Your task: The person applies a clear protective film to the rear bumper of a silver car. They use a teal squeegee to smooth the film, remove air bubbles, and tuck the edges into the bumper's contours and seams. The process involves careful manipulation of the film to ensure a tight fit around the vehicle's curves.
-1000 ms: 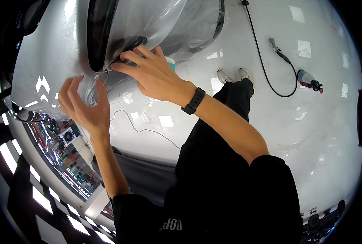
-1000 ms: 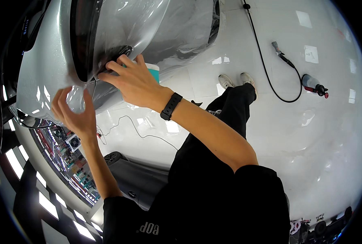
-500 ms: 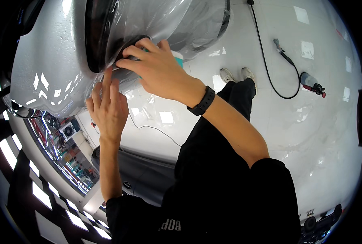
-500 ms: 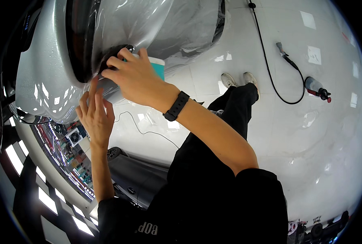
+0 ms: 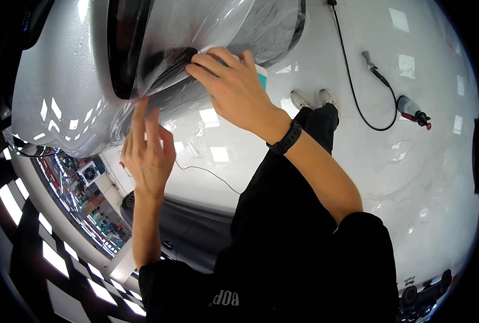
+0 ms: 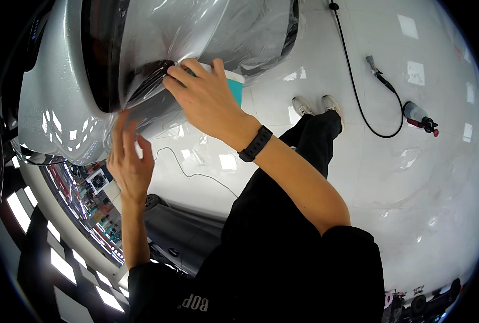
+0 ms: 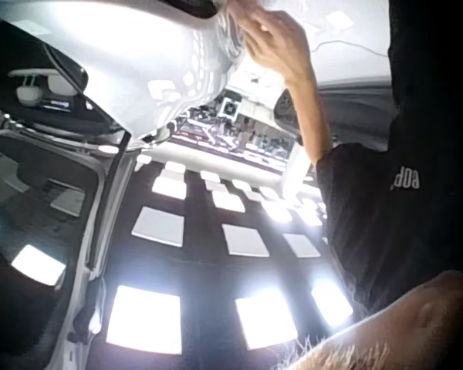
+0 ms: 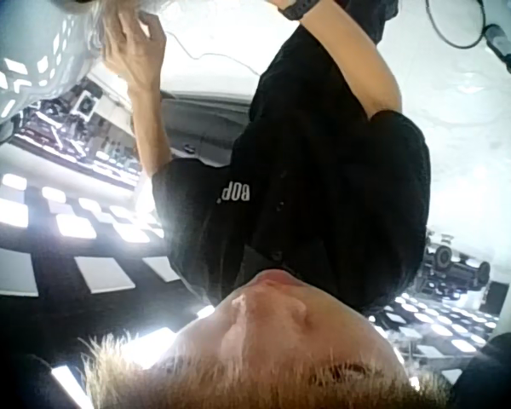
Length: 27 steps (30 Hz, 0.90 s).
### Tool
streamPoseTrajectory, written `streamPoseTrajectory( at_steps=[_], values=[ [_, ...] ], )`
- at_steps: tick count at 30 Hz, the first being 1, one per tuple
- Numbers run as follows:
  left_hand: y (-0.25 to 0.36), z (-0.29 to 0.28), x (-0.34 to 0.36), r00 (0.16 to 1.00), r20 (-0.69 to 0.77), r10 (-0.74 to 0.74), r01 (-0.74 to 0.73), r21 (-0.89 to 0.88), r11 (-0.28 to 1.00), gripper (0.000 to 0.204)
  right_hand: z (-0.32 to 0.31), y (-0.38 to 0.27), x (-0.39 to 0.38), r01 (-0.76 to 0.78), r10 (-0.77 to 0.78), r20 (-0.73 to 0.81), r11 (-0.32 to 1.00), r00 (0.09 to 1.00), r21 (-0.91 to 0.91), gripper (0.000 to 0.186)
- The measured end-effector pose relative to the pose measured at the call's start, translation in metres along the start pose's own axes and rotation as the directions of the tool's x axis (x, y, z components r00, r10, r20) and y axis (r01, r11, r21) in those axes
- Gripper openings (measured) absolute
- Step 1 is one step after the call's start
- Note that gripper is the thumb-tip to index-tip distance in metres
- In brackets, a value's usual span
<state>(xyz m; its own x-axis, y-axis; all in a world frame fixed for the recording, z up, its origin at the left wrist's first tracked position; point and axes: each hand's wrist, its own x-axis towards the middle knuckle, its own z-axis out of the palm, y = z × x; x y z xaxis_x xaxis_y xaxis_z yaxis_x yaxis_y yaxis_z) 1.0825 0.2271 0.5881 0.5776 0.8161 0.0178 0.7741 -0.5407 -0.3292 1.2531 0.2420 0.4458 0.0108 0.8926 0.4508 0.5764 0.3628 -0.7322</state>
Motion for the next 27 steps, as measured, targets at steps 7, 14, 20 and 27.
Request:
streamPoseTrajectory(
  at_steps=[7, 14, 20, 27],
  values=[
    [-0.025, -0.001, 0.02, 0.932, -0.361, -0.016, 0.102, 0.22, 0.97, 0.035, 0.008, -0.01, 0.004, 0.072, -0.073, 0.009, 0.996, 0.997, 0.047, 0.042],
    [-0.031, 0.028, 0.027, 0.877, -0.479, -0.031, 0.074, 0.07, 0.995, 0.011, 0.021, -0.02, 0.007, 0.073, -0.07, -0.021, 0.984, 0.997, 0.162, 0.05],
    [-0.021, 0.037, 0.033, 0.816, -0.556, -0.155, 0.166, -0.031, 0.986, 0.014, 0.02, -0.021, 0.005, 0.052, -0.055, 0.007, 0.978, 0.998, 0.201, 0.057],
    [-0.024, 0.032, 0.04, 0.834, -0.537, -0.123, 0.124, -0.033, 0.992, 0.018, 0.016, -0.028, 0.012, 0.047, -0.05, 0.023, 0.99, 0.998, 0.136, 0.045]
  ],
)
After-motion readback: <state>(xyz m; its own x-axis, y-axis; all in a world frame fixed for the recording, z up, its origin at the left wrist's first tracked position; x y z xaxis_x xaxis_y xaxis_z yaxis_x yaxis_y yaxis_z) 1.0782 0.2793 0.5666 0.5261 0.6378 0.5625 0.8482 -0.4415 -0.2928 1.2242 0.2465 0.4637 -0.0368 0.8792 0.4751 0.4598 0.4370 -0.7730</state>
